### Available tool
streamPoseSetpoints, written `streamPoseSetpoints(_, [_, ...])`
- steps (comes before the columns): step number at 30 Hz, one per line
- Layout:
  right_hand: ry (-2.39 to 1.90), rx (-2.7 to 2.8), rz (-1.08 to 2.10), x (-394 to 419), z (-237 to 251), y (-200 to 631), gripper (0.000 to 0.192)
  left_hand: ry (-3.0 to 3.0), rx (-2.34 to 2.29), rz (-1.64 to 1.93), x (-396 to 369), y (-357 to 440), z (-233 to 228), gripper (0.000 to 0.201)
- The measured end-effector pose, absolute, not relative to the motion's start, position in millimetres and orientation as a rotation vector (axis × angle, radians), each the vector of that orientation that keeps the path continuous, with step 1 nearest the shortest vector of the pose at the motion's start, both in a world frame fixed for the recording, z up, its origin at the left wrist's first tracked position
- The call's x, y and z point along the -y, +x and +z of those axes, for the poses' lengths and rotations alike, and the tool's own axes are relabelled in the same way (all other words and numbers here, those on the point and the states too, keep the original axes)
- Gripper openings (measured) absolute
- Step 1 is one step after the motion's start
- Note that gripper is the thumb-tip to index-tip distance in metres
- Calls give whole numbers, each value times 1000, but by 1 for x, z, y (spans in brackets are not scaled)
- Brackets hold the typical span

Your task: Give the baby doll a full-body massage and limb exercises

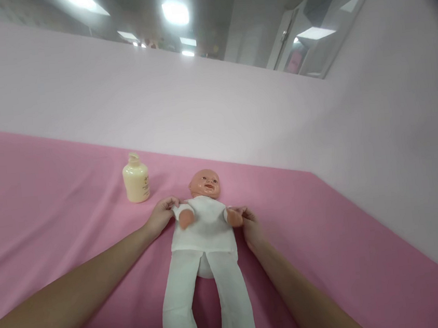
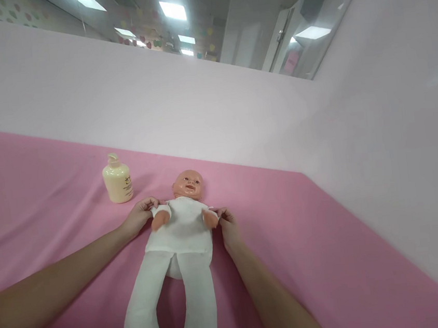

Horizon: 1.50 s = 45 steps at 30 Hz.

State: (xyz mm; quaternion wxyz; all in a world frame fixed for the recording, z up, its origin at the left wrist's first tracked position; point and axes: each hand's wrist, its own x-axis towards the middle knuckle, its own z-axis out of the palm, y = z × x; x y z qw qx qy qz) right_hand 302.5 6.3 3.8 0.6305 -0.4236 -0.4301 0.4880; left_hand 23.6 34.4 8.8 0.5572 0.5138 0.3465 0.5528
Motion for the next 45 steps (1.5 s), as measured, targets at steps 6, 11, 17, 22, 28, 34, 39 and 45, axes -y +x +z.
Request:
streamPoseSetpoints(6, [-993,965,1086,-5,5,299,23,1254,-908,1294,-29,26,14,21])
streamPoseSetpoints(11, [-1115,968,958,1,10,297,50,1347,-1068,1322,-31,24,10,41])
streamPoseSetpoints(17, [-1203,1091,893,3,12,296,50,1410,-1162,1310,-37,18,1,55])
streamPoseSetpoints(22, [-1343,1167,899,5,13,296,26,1460,-1156,1240,-37,18,-1,54])
streamPoseSetpoints(28, [-1341,1146,940,7,15,296,30,1341,-1028,1300,-38,19,0,52])
streamPoseSetpoints(34, [-1227,1107,1019,9,19,294,28,1252,-930,1354,-37,21,5,41])
streamPoseSetpoints(39, [-1126,1101,1031,7,18,294,22,1359,-911,1343,-34,23,7,20])
streamPoseSetpoints(45, [-1186,1025,971,7,15,294,30,1389,-1056,1341,-34,22,6,52])
